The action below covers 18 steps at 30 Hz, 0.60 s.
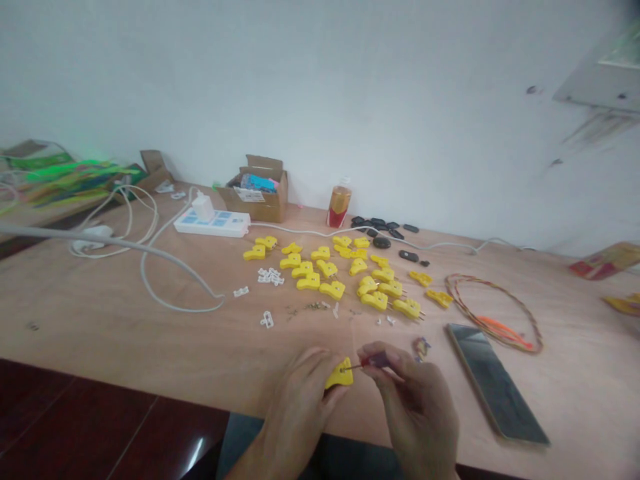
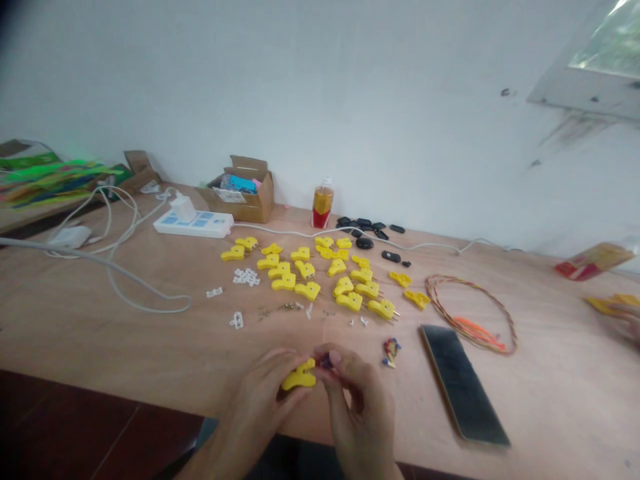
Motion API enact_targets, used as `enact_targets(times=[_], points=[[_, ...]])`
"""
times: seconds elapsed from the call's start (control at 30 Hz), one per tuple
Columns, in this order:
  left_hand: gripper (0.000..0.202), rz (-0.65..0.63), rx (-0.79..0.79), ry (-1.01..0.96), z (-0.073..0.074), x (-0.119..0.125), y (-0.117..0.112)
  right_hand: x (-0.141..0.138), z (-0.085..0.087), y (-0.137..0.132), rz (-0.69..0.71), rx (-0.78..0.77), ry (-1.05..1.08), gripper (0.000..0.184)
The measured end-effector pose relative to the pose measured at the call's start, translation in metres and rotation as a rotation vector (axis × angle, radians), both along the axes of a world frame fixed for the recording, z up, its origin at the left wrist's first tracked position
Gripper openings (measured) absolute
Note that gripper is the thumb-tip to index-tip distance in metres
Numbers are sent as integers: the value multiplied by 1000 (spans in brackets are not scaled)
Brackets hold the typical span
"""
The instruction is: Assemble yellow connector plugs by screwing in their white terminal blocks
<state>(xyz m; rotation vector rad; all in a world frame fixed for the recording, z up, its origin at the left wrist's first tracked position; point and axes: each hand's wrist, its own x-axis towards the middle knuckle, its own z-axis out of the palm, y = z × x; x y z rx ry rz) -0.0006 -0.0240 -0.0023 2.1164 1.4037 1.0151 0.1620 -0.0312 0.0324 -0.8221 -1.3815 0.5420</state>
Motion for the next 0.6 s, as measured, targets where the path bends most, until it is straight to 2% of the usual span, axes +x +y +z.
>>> enact_targets(times=[0.1,0.2,0.27,0.33,0.4,0.43,0.5,0.6], points=[[48,22,2,40,4,-11,3,18,16,9,4,-18,47,38],[51,72,52,63,29,-36,35,42,28,17,-76,47,71,42],[51,130,43,102,57,-53,80,53,26,21,-91,22,64,39],[50,172,43,220,85,-61,136,57,17,24,-84,-39,32,32],[49,175,62,321,102,-61,194,58,5,24,-79,-75,-35,25],[47,167,56,343,105,-59,219,59,0,24,-82,-80,-81,24],[42,134,36,389,99,-53,259,61,-5,21,-54,-71,-219,24],[37,100,4,443,79,-46,288,62,-4,21,43,-106,-530,24]])
